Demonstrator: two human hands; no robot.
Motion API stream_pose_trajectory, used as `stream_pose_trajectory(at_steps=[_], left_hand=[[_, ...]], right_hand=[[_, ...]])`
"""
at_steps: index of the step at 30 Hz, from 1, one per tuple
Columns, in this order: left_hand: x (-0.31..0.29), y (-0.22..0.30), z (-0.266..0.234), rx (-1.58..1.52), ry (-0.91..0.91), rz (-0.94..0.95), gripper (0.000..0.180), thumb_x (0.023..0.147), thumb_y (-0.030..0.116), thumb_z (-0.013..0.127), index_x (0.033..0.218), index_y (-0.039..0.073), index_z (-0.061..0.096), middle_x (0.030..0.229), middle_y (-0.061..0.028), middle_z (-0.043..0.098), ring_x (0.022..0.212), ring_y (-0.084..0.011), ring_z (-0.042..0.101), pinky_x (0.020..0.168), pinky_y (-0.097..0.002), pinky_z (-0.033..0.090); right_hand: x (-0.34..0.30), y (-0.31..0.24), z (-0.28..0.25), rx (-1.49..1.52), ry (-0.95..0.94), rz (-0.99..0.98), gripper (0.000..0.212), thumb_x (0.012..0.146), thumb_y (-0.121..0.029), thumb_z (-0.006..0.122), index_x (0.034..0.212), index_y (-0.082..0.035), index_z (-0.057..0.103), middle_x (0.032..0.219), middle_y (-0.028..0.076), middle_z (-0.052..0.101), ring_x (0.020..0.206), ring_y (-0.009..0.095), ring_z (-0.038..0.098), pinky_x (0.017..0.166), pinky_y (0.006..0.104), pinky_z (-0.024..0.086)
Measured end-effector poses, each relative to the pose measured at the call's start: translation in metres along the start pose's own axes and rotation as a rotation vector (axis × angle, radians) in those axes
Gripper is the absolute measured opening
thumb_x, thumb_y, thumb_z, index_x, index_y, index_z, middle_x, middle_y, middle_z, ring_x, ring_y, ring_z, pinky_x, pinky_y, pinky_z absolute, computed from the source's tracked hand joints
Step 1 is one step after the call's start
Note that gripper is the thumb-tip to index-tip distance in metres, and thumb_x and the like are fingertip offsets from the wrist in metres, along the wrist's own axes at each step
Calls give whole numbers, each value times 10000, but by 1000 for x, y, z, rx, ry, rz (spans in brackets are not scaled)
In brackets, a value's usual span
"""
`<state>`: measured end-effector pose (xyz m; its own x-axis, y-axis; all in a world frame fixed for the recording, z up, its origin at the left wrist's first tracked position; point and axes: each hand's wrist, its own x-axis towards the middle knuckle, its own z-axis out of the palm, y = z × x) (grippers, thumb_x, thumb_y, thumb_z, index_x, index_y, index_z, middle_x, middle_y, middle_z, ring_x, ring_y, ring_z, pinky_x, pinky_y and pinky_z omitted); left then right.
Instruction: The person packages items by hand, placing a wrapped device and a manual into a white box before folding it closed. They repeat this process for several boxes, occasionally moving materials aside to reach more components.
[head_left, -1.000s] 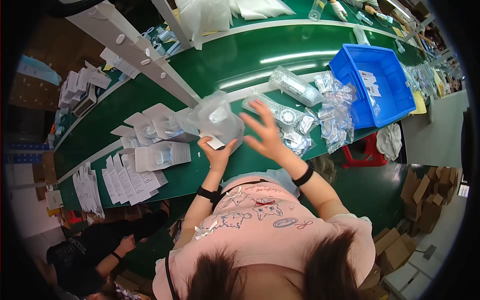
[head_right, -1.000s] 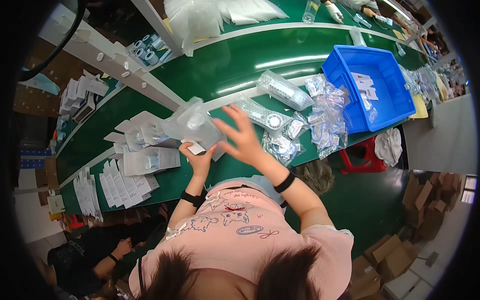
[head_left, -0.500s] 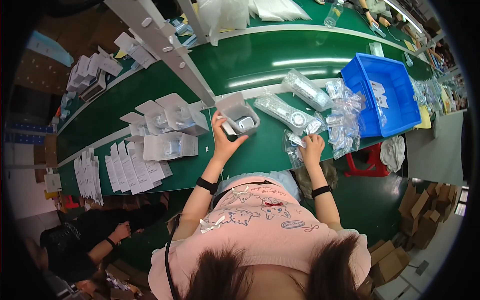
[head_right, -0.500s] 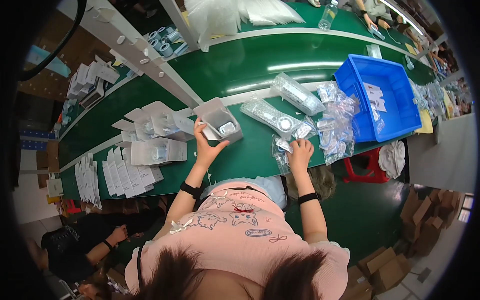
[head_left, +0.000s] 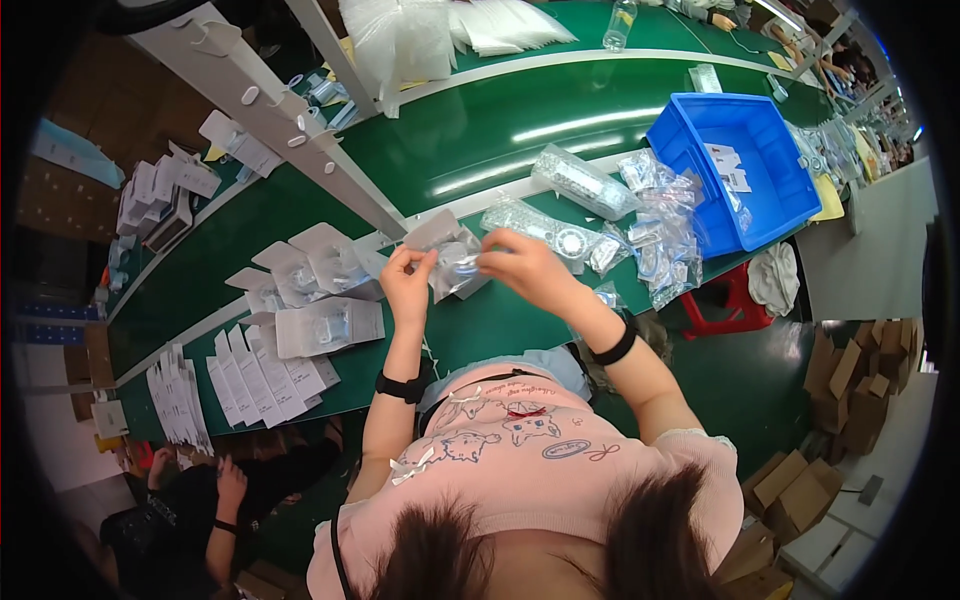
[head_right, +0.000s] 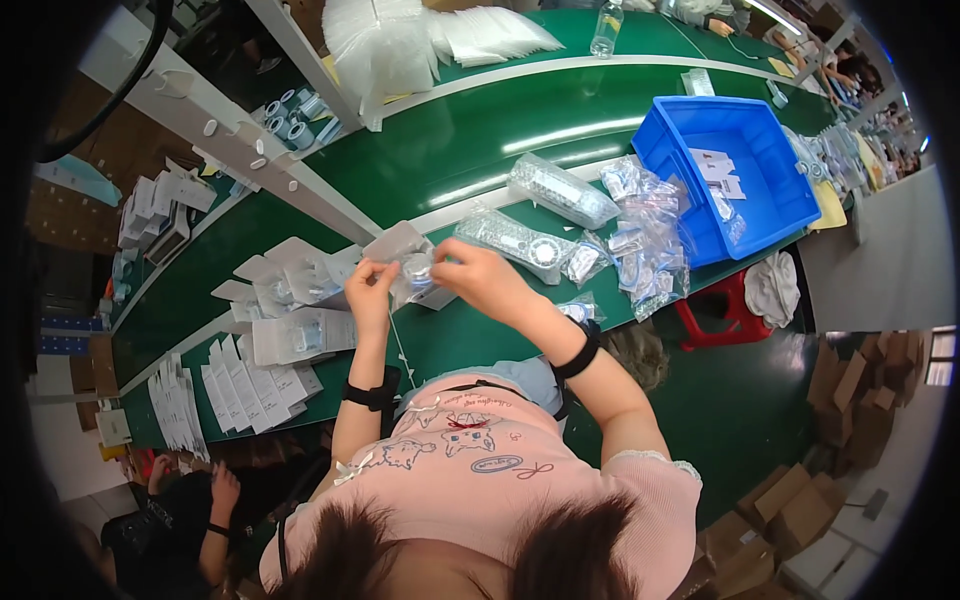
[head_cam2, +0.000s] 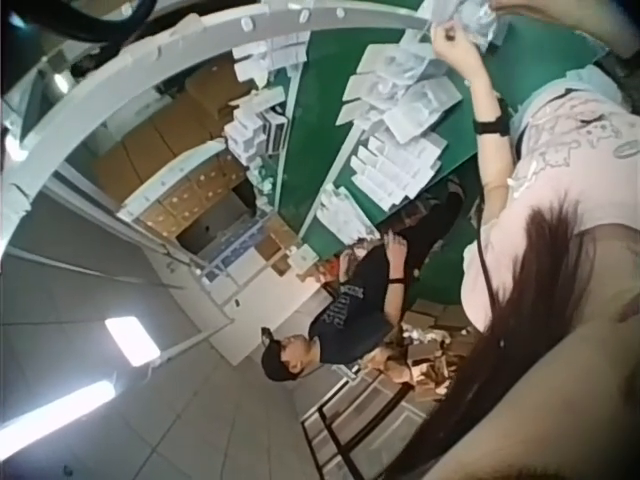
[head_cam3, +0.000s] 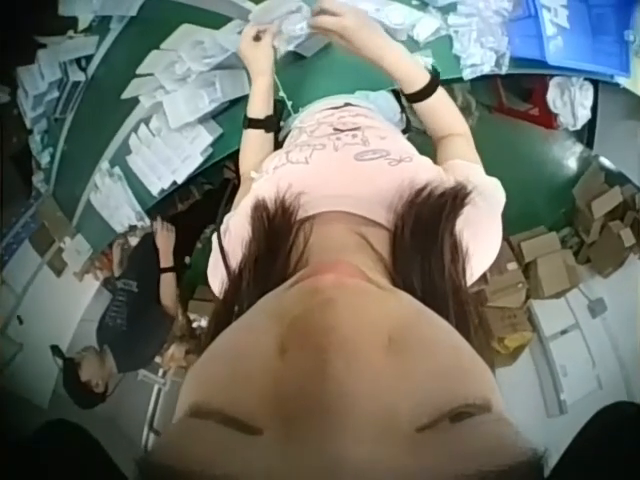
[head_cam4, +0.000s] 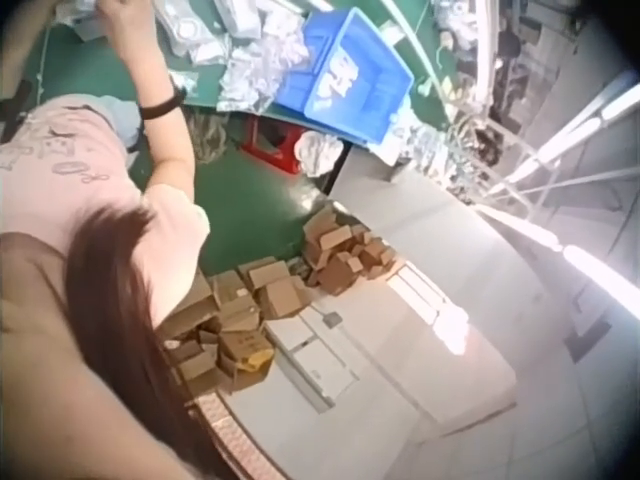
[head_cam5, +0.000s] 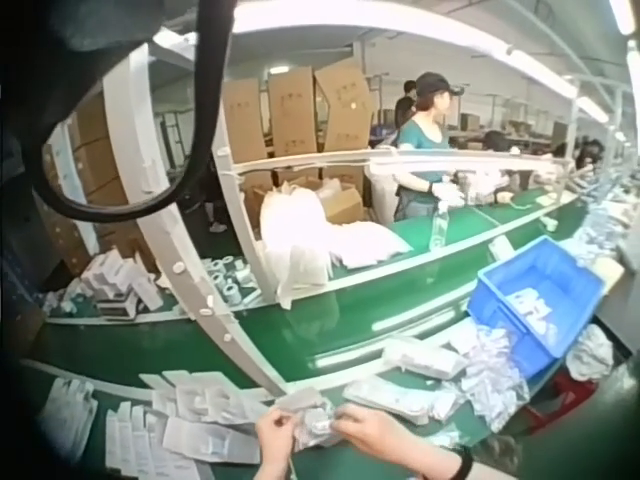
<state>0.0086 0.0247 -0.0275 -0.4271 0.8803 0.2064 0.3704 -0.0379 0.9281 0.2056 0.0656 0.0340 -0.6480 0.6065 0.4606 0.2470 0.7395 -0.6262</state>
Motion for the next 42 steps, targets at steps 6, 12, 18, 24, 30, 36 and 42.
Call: stream_pose_trajectory(at_steps=[6,12,18,24,30,36,42], left_hand=[[-7,-9,-5,-96,-24,-75,151,679,77,658,629,-14,549,676,-9,502,548,-80,405,483,-234,303],[-8,-13,13,-36,10,-26,119,735,100,619,706,16,541,721,-22,519,590,-73,408,510,-226,326],[-12,-7,3,-63,101,-119,146,744,110,617,731,-2,524,622,-40,513,589,-94,449,538,-256,370],[-38,-12,-31,-53,203,-79,165,725,109,624,730,-5,504,692,-124,550,600,-226,531,547,-305,407],[-58,34,-64,466,230,208,96,730,45,586,803,2,542,900,-134,567,750,-286,564,674,-310,446],[-72,42,-156,570,622,408,215,703,-44,519,913,3,526,962,-137,563,892,-300,546,732,-316,452],[-92,-69,-253,809,575,-309,533,670,129,649,1134,10,416,1274,-189,313,1186,-344,277,921,-471,283]], right_hand=[[25,3,35,-349,-375,-128,227,724,-237,602,760,-13,590,857,55,513,925,214,505,738,341,426],[25,1,27,-419,-350,-276,360,691,-388,609,710,-30,626,966,76,502,1079,272,406,947,459,283],[5,24,37,-167,-185,-155,519,637,-392,680,1010,-50,565,1173,136,415,1189,304,305,995,470,220],[-25,58,94,438,-187,234,1031,520,-228,792,1314,-18,168,1329,183,263,1257,298,223,1024,375,196],[-28,69,176,747,-448,437,895,534,-139,786,1241,-3,254,1249,170,326,1179,272,338,978,355,285],[-5,43,207,507,-215,304,875,536,-123,779,1224,3,252,1157,174,371,1113,303,385,951,366,315],[6,15,233,476,-133,343,908,544,-119,768,1246,5,205,1184,190,328,1141,330,337,966,378,291]])
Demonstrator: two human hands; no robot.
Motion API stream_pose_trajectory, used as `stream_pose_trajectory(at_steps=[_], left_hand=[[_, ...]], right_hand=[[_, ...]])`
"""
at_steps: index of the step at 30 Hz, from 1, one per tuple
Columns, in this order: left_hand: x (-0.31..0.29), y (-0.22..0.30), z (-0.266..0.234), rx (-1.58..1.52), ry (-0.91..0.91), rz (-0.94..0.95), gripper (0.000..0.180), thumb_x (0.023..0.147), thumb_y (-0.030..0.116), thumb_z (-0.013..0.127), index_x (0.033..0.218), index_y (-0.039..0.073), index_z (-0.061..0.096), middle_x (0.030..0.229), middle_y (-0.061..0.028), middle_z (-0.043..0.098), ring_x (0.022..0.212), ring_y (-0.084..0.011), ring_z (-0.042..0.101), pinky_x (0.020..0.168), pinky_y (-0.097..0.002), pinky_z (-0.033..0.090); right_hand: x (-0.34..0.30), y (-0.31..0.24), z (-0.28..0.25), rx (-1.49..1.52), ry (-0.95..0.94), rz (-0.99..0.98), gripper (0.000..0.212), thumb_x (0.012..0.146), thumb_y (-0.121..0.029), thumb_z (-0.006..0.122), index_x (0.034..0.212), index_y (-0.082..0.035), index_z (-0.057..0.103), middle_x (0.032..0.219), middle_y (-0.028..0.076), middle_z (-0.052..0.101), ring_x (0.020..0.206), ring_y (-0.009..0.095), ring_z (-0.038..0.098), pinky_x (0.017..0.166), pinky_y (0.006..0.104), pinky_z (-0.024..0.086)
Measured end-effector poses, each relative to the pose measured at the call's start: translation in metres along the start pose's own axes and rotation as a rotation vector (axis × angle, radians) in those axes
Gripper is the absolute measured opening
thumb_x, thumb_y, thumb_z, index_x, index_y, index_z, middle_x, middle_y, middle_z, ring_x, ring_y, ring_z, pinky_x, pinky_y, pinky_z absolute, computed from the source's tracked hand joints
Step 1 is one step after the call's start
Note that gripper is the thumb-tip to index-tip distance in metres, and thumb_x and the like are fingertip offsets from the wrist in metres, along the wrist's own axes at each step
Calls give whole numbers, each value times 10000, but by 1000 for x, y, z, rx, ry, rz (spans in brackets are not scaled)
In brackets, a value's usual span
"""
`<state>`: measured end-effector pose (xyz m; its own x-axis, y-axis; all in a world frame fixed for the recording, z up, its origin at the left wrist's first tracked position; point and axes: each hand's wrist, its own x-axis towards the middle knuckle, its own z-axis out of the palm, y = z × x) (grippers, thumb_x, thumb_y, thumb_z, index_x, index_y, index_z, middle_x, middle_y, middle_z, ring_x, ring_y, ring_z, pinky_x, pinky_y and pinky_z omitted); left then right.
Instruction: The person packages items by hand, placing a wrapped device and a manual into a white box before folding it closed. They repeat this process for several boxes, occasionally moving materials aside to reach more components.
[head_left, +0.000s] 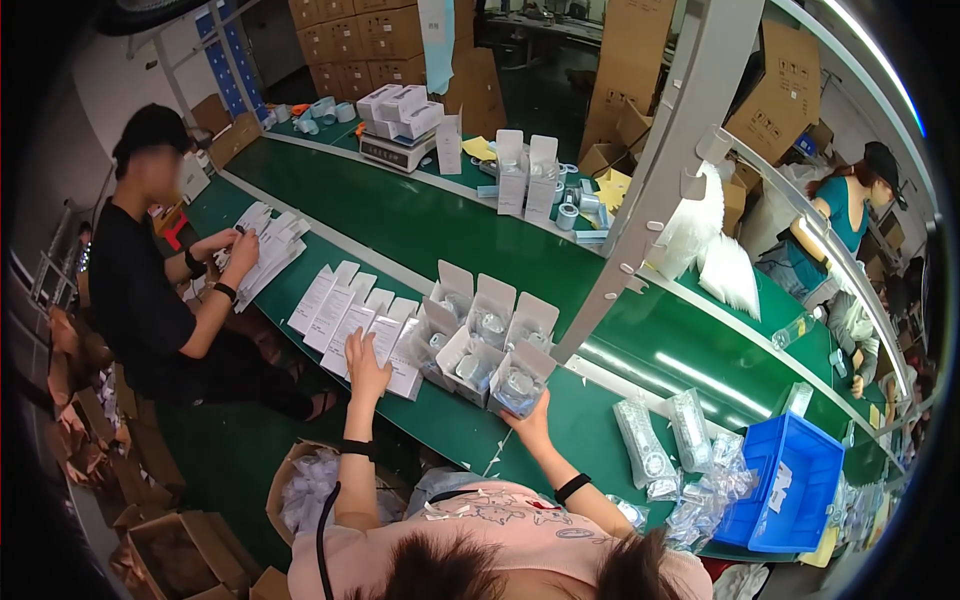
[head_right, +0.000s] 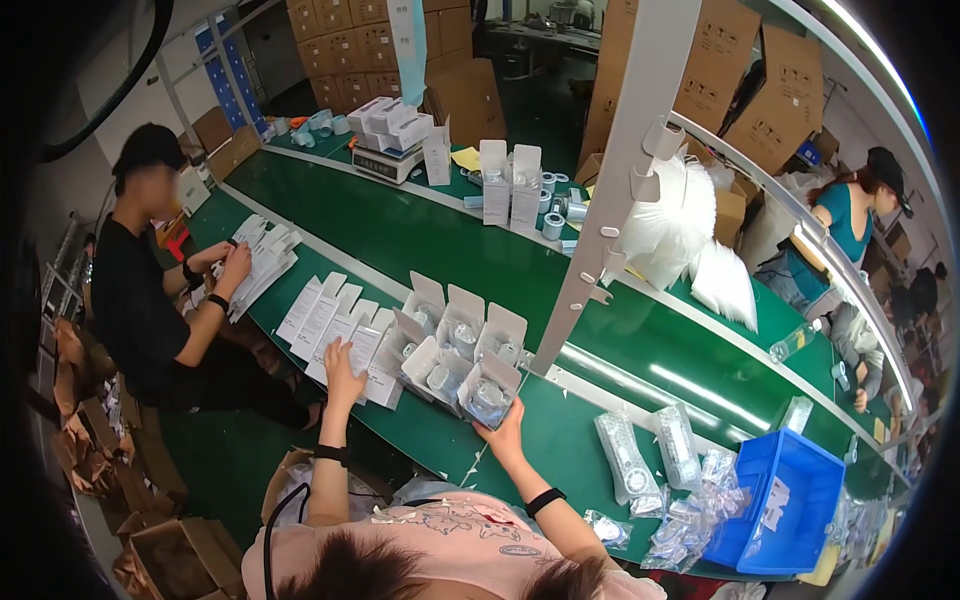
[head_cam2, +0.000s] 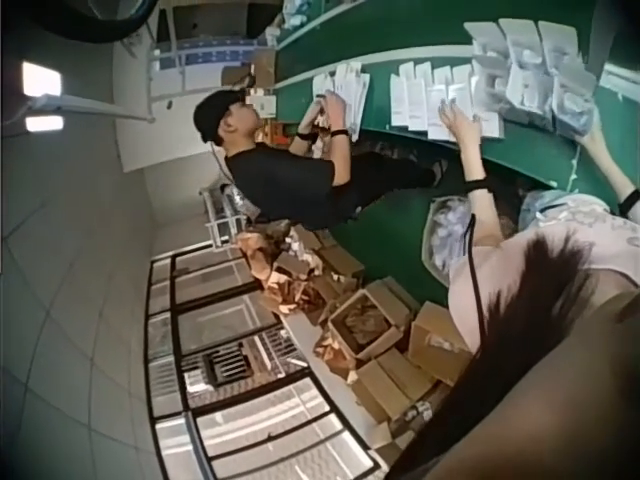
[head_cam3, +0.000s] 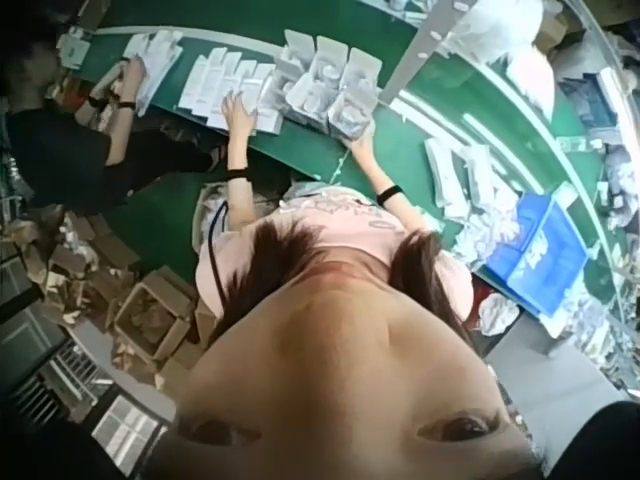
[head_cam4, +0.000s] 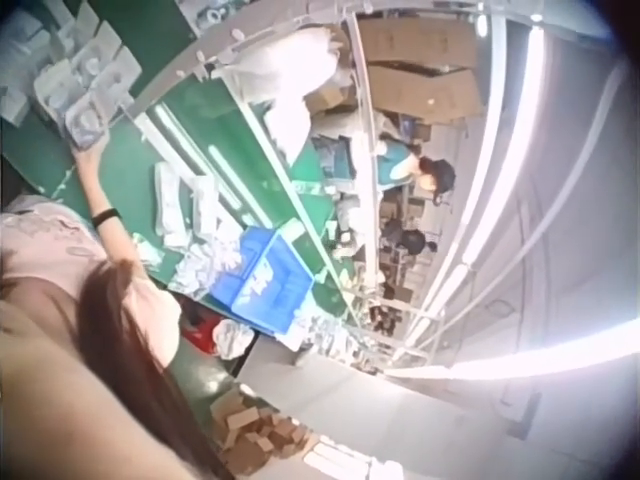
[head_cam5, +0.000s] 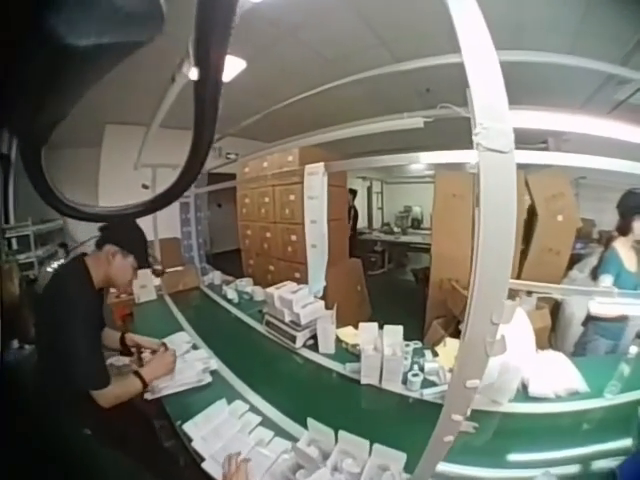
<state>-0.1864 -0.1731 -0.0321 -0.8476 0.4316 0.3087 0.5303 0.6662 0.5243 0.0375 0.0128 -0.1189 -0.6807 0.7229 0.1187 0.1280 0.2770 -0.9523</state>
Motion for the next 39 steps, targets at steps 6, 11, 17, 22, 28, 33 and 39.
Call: stream_pose_trajectory(at_steps=[6,11,17,22,28,33,39], left_hand=[[-3,-28,40,173,-523,-134,990,549,320,748,1319,5,211,1398,-192,60,1302,-341,-14,948,-639,90],[-5,-4,50,377,-575,87,918,594,258,713,1311,-25,214,1393,-200,76,1303,-345,3,941,-642,109],[-21,-27,86,541,-365,148,794,623,125,639,1287,-56,244,1392,-202,84,1299,-349,45,935,-636,149],[-8,3,51,257,-332,95,733,599,74,636,1253,-41,325,1357,-212,207,1265,-355,183,960,-566,213],[9,18,-2,129,-121,133,708,552,31,660,1216,24,415,1251,-208,400,1182,-345,349,994,-376,272],[-6,68,-83,29,90,258,710,553,14,647,1219,16,399,1273,-191,365,1180,-351,336,976,-420,286],[-65,125,-52,-195,518,898,594,658,95,656,1167,67,353,1261,-173,265,1101,-392,354,901,-465,329]], right_hand=[[2,-3,7,-35,70,-4,960,565,-131,753,1291,1,139,1244,201,242,1195,353,246,990,391,246],[1,9,-2,-73,20,-26,973,572,-148,749,1299,6,120,1255,205,231,1194,349,254,997,391,238],[-9,4,-6,-31,-27,18,950,582,-113,724,1322,-57,130,1308,199,193,1214,351,234,1013,395,232],[-29,3,-22,-59,-40,43,848,623,-109,687,1315,-79,197,1338,170,171,1214,333,253,1004,392,246],[-43,-15,-41,-12,138,-1,592,645,-6,583,1196,-65,372,1266,146,313,1168,321,328,954,377,311],[-45,-55,-62,-170,230,-293,436,637,57,501,1061,-36,464,1167,154,415,1119,319,376,915,367,355],[-55,-125,-77,491,-18,-274,510,695,-115,632,1156,-33,430,1194,139,438,1150,265,381,926,363,341]])
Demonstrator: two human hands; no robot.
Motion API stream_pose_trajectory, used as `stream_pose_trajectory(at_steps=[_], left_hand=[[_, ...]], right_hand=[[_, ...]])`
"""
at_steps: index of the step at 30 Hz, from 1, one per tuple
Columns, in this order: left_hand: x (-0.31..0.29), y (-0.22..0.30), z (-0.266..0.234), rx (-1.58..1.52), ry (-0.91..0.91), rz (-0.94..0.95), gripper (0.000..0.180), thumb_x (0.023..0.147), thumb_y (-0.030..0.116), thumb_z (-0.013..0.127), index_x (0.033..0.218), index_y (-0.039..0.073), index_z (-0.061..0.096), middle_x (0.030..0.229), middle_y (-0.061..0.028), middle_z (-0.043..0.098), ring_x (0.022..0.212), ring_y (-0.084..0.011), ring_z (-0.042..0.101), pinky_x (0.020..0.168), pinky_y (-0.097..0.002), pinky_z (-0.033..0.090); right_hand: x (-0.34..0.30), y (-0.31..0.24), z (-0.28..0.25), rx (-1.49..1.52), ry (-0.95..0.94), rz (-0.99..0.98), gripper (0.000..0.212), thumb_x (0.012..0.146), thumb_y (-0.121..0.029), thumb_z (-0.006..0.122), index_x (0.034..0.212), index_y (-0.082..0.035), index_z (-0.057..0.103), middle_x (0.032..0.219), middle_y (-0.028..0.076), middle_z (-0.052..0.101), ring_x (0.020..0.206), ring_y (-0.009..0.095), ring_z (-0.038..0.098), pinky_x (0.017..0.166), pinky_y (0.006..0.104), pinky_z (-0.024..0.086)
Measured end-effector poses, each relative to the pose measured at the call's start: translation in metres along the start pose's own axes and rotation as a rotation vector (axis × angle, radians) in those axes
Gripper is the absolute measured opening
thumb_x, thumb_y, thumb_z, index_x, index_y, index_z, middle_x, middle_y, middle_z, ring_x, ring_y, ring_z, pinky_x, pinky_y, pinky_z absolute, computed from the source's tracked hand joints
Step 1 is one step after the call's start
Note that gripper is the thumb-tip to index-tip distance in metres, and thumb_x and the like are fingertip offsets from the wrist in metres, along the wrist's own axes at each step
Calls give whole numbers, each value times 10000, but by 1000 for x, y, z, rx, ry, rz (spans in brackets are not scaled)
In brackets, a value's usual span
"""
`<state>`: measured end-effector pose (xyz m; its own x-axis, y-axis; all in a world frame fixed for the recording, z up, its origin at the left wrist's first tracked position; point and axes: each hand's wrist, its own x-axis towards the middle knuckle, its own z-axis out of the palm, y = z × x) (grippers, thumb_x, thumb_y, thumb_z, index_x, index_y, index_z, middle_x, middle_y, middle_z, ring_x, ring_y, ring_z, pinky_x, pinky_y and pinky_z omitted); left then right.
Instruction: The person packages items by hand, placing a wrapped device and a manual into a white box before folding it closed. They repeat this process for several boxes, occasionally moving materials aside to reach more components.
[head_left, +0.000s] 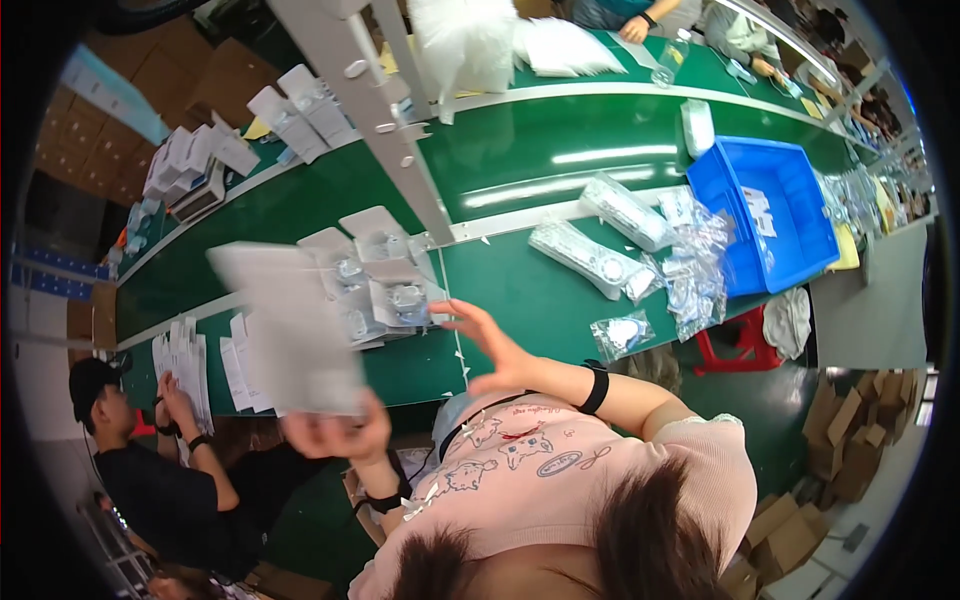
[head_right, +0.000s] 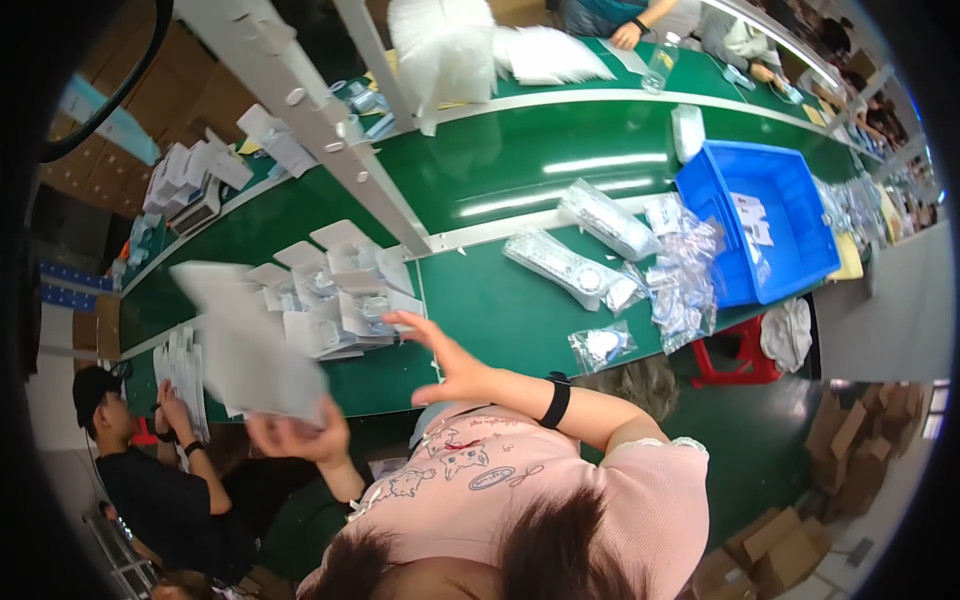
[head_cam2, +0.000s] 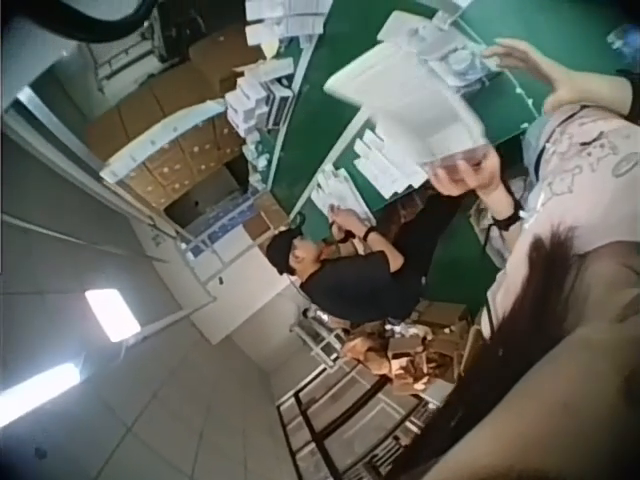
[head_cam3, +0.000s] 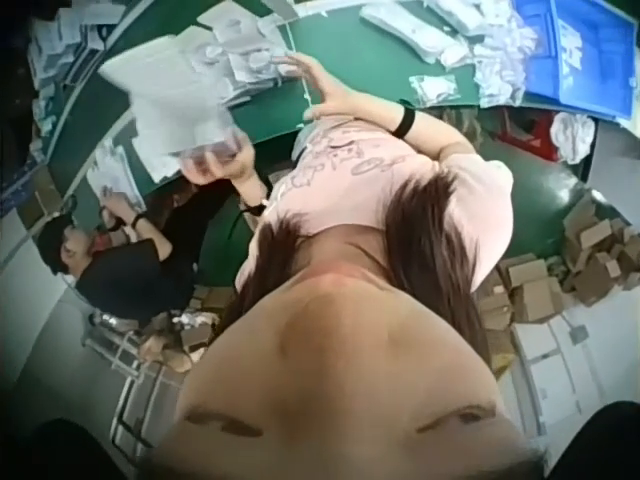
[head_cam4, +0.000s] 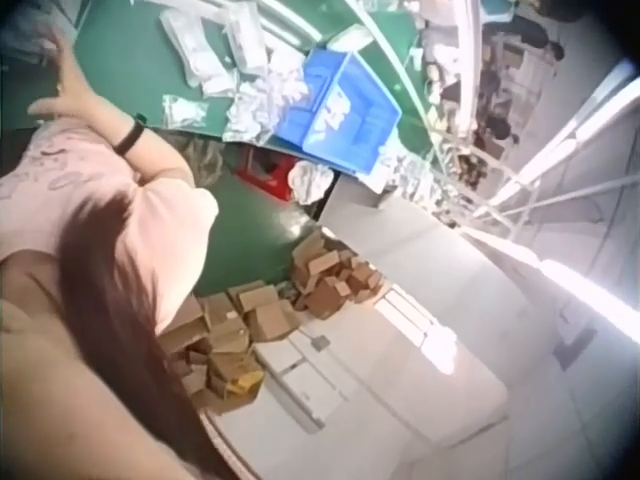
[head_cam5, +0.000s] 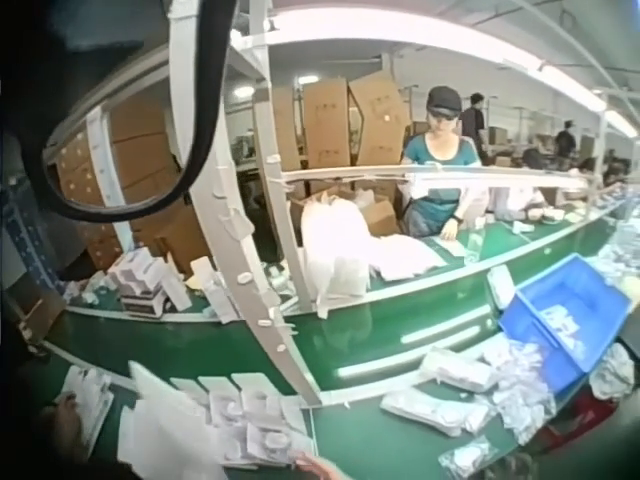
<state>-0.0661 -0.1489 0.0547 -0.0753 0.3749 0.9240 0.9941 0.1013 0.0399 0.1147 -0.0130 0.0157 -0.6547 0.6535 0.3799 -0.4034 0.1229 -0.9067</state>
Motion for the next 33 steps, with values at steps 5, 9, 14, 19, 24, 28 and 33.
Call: stream_pose_trajectory(at_steps=[5,9,14,19,24,28,33], left_hand=[[-22,63,51,-573,-380,120,703,626,227,728,1171,93,305,1225,-168,266,1073,-348,367,854,-449,357],[-2,97,92,-1203,-524,-452,841,580,262,764,1222,78,253,1164,-153,308,1025,-340,379,843,-440,355],[18,110,136,-1204,-698,-373,1125,523,252,800,1351,143,45,1150,-180,283,1022,-343,365,838,-432,355],[1,116,164,-902,-844,-253,1010,556,281,790,1328,168,149,1164,-131,219,1066,-273,337,874,-373,317],[0,138,195,-965,-823,-202,903,557,229,786,1289,229,259,1141,-160,221,1081,-332,324,875,-409,349],[-10,133,196,-926,-908,-297,858,549,182,783,1263,227,310,1143,-181,228,1097,-370,320,864,-435,386],[-11,127,210,-894,-1114,-282,786,558,151,779,1221,180,357,1142,-170,223,1130,-385,319,907,-452,357]], right_hand=[[-21,-9,-26,-211,-171,155,958,645,-268,716,1341,-38,99,1333,174,252,1244,267,242,1010,390,216],[-22,-19,-74,-21,-89,286,1052,627,-348,735,1350,-34,38,1360,200,192,1277,274,174,1037,391,145],[2,-14,-201,-596,-202,100,654,695,-241,675,1238,-51,363,1257,145,374,1183,280,338,1002,366,240],[43,47,-428,-1388,670,314,486,639,-149,662,1094,-65,511,1086,168,515,1007,325,472,868,396,373],[7,72,-605,-1887,1012,997,569,705,-347,582,1202,-115,429,1172,187,453,1072,373,418,894,509,337],[64,82,-608,-1359,1103,1278,557,714,-393,590,1155,-72,475,1255,150,413,1174,347,351,927,546,287],[83,84,-628,-1212,660,1603,663,650,-330,669,1226,-122,415,1267,102,414,1185,303,363,945,495,311]])
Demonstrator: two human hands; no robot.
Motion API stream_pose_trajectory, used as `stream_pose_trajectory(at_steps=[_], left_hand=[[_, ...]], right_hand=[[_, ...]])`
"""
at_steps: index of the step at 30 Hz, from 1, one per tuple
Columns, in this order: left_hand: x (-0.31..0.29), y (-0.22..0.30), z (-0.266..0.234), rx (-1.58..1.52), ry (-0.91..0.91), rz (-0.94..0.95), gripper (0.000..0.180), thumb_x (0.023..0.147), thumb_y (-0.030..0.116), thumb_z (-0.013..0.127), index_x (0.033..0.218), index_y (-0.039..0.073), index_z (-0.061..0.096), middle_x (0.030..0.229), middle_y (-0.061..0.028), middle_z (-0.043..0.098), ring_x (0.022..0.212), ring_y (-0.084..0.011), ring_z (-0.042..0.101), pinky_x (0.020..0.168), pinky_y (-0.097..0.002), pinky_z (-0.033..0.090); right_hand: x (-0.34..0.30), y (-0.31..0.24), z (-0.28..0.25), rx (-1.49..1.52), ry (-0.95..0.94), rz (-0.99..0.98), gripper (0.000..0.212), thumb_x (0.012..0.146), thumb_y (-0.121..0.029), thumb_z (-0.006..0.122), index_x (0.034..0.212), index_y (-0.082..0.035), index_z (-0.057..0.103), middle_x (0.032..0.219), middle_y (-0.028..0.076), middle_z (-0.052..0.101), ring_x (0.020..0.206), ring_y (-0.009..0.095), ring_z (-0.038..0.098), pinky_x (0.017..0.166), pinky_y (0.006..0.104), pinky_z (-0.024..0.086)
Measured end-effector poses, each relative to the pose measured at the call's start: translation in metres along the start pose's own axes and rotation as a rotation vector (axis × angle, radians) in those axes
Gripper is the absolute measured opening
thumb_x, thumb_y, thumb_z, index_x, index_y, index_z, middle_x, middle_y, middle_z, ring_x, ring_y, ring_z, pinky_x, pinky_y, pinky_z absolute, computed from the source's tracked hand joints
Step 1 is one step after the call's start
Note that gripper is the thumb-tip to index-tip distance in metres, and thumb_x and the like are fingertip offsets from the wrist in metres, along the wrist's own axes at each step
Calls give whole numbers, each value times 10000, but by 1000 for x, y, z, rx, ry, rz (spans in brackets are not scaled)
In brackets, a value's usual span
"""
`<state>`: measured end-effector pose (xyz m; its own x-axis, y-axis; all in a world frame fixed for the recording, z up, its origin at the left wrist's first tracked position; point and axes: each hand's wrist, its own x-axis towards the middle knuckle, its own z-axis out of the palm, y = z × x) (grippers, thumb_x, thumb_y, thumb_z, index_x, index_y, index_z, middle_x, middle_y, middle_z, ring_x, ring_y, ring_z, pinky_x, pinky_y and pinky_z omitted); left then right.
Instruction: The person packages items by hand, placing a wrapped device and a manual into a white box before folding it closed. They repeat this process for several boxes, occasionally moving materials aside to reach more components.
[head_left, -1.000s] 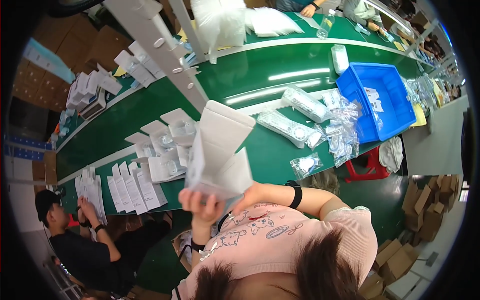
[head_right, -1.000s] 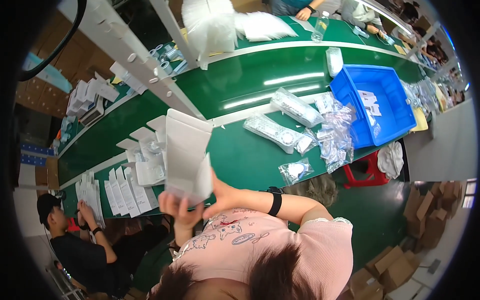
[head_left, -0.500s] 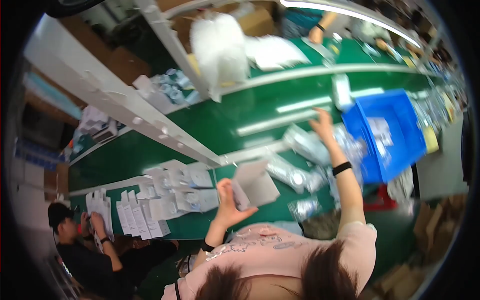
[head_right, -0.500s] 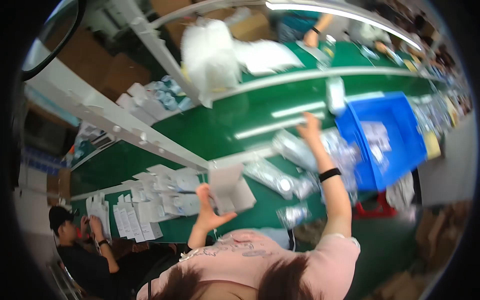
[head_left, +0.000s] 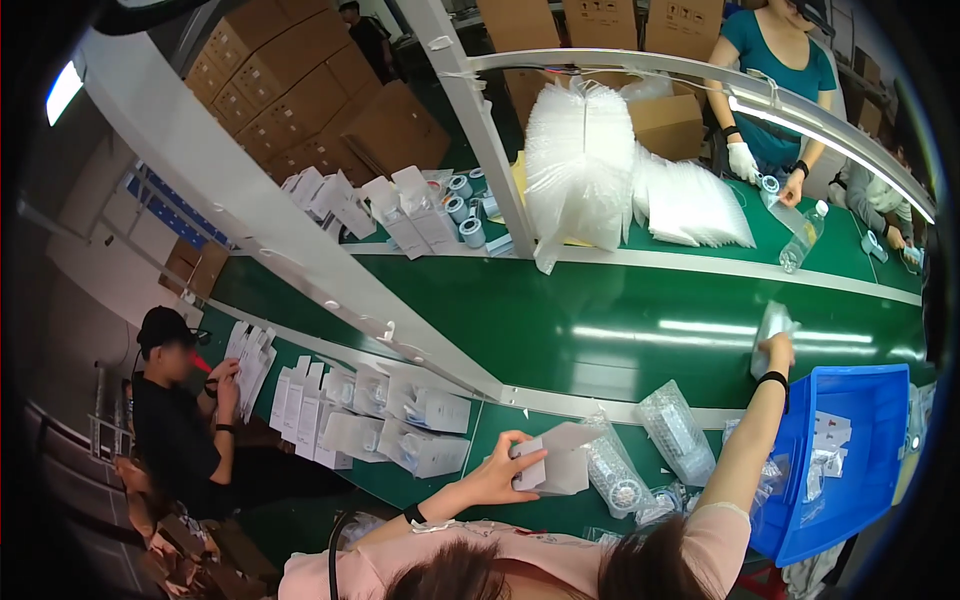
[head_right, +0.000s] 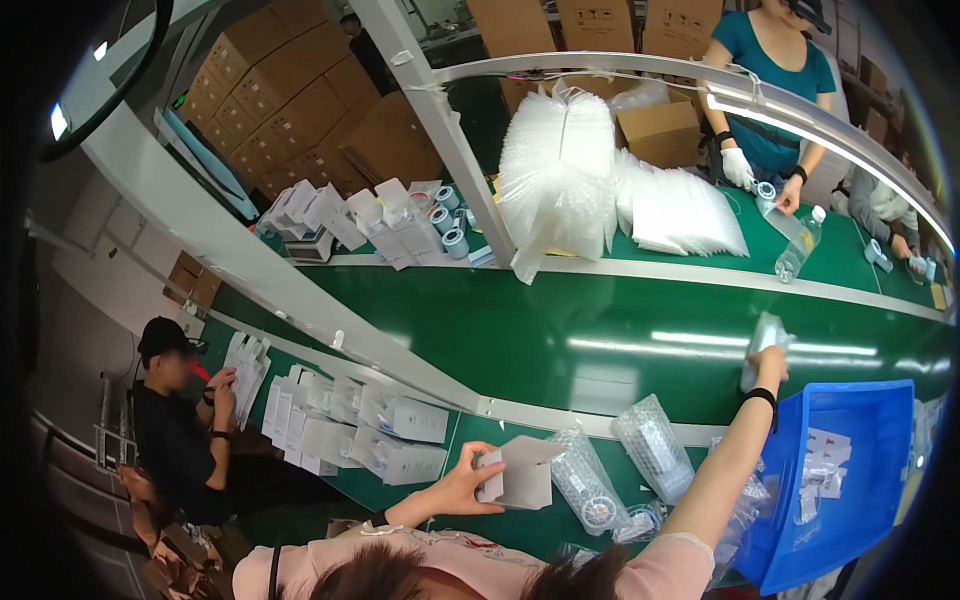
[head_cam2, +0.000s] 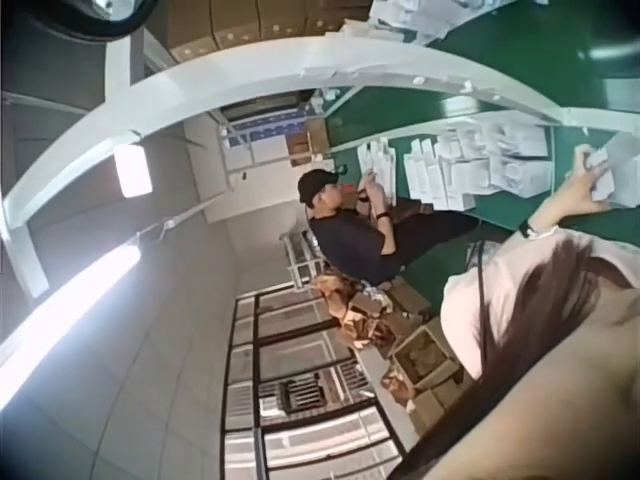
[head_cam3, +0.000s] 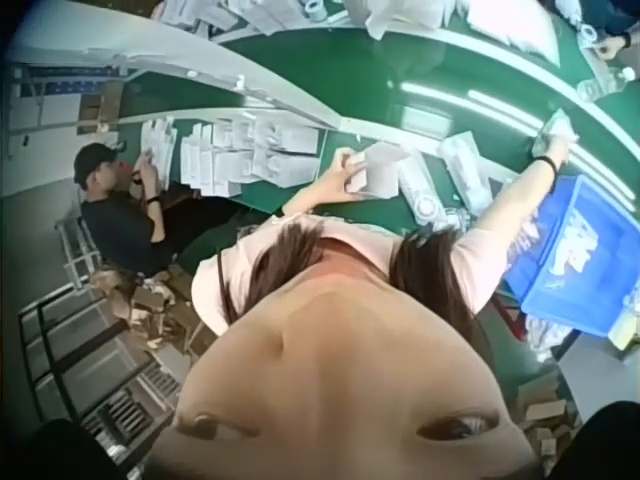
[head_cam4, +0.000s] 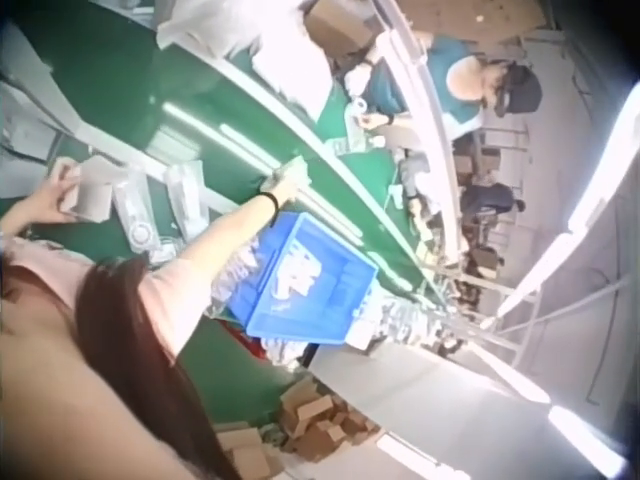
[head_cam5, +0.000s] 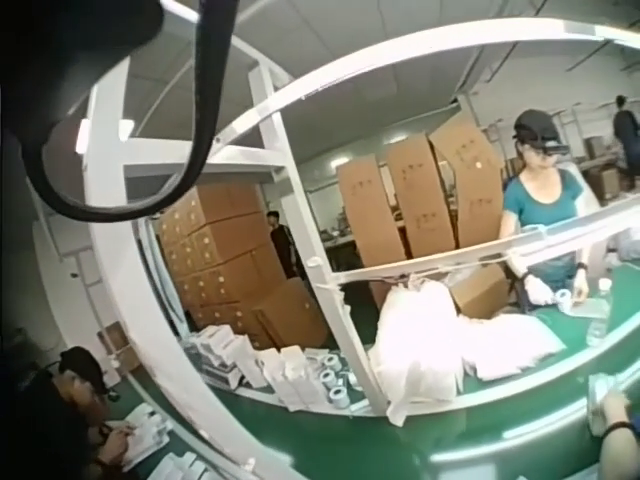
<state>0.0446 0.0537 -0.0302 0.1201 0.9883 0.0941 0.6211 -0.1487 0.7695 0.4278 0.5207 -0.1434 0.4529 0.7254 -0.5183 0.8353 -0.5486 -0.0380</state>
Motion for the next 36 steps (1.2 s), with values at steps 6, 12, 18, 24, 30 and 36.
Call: stream_pose_trajectory(at_steps=[6,12,18,24,30,36], left_hand=[[6,-3,8,2,-39,31,681,569,112,754,1167,135,429,1154,-169,248,1136,-369,322,909,-418,363],[-9,5,9,120,-49,15,577,590,118,733,1109,115,480,1186,-181,276,1116,-367,346,890,-403,369],[-15,-23,16,-8,293,28,699,552,157,764,1105,83,342,1199,-207,302,1079,-304,401,882,-365,366],[-15,-29,24,-74,479,-8,710,546,88,760,1013,95,225,1251,-246,302,1087,-378,401,879,-407,369],[-31,-33,38,-52,628,7,738,533,83,792,1007,76,226,1277,-246,277,1086,-336,409,887,-382,356],[-57,-36,41,36,326,-79,715,575,76,765,1050,88,231,1304,-263,226,1126,-378,385,887,-426,367]], right_hand=[[-10,-26,38,-146,14,-277,936,560,-309,740,1333,-190,225,1217,162,452,1047,324,499,869,424,422],[-102,-20,43,-126,77,-551,987,558,-247,722,1351,-173,139,1188,243,446,1017,379,503,821,443,443],[-234,-6,30,1218,-102,-940,715,664,-113,591,1292,-96,250,1052,125,521,976,242,514,842,359,417],[-396,9,62,2151,-557,-705,427,780,-73,543,1171,-74,370,1072,65,477,967,190,501,821,347,437],[-513,-2,118,1513,395,-854,554,709,-45,614,1190,-44,338,1108,107,438,1057,275,408,920,381,325],[-539,25,137,502,602,-1388,404,690,-83,620,1072,-42,496,1134,181,428,1101,375,360,939,464,274]])
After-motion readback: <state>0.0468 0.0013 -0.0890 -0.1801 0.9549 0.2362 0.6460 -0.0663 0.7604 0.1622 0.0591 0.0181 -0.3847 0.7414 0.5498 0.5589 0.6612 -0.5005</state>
